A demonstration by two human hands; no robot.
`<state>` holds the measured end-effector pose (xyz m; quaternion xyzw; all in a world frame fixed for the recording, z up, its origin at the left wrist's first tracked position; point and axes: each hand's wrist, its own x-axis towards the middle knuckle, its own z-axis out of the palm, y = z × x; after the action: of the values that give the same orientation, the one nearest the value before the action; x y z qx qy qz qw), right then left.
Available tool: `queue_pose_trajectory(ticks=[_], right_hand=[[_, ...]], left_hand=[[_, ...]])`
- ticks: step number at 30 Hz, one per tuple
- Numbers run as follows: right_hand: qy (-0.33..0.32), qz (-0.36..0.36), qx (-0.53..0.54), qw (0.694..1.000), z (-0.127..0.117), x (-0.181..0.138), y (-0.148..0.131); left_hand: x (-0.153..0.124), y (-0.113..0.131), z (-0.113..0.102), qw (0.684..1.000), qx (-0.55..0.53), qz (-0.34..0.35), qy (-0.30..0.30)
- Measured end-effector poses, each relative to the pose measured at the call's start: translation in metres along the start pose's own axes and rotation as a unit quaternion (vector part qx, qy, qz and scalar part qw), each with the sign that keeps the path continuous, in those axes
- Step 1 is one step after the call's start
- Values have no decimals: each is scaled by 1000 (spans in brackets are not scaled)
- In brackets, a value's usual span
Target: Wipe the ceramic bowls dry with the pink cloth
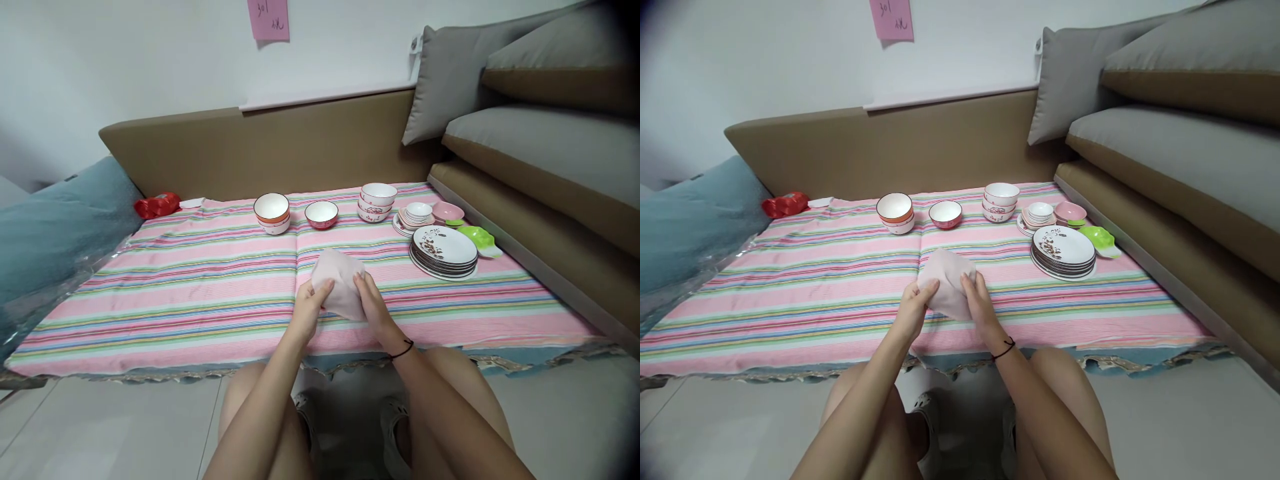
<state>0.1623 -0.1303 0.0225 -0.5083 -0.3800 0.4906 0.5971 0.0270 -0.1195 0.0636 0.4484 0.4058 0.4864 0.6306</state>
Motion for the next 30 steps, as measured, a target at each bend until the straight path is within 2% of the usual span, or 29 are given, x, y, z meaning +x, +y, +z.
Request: queue_pose_trajectory(ticks=[2,4,6,8,10,13,16,19,23,25,27,30], right_hand=[[10,-4,-37,999,-7,3,-2],[50,-4,-64,997,-14,7,-3],[95,-27,-79,992,-20,10,-3],[114,-82,-102,985,-22,10,-6],[93,-151,-133,975,-21,7,-9],[25,-246,-183,952,-14,1,-11],[-27,-298,-213,930,-7,-1,-8],[-41,-291,-195,936,-5,0,-4],[-65,-224,-157,960,-4,4,0],[-55,-212,-145,965,-2,3,0],[-34,-244,-145,958,-1,0,-1],[-32,-326,-167,930,0,-7,-7]], left_hand=[[3,2,-4,999,-29,5,22],[5,4,-8,999,-41,11,32],[6,4,-10,999,-13,21,29],[5,2,-11,998,58,31,13],[2,-1,-10,990,133,42,-8],[-3,-7,-4,977,204,54,-41],[-6,-13,0,966,239,62,-78],[-7,-16,1,961,251,70,-92],[-5,-16,-2,956,275,77,-61],[-5,-14,-1,962,259,75,-48],[-6,-11,1,973,222,61,-31],[-6,-6,3,989,144,38,13]])
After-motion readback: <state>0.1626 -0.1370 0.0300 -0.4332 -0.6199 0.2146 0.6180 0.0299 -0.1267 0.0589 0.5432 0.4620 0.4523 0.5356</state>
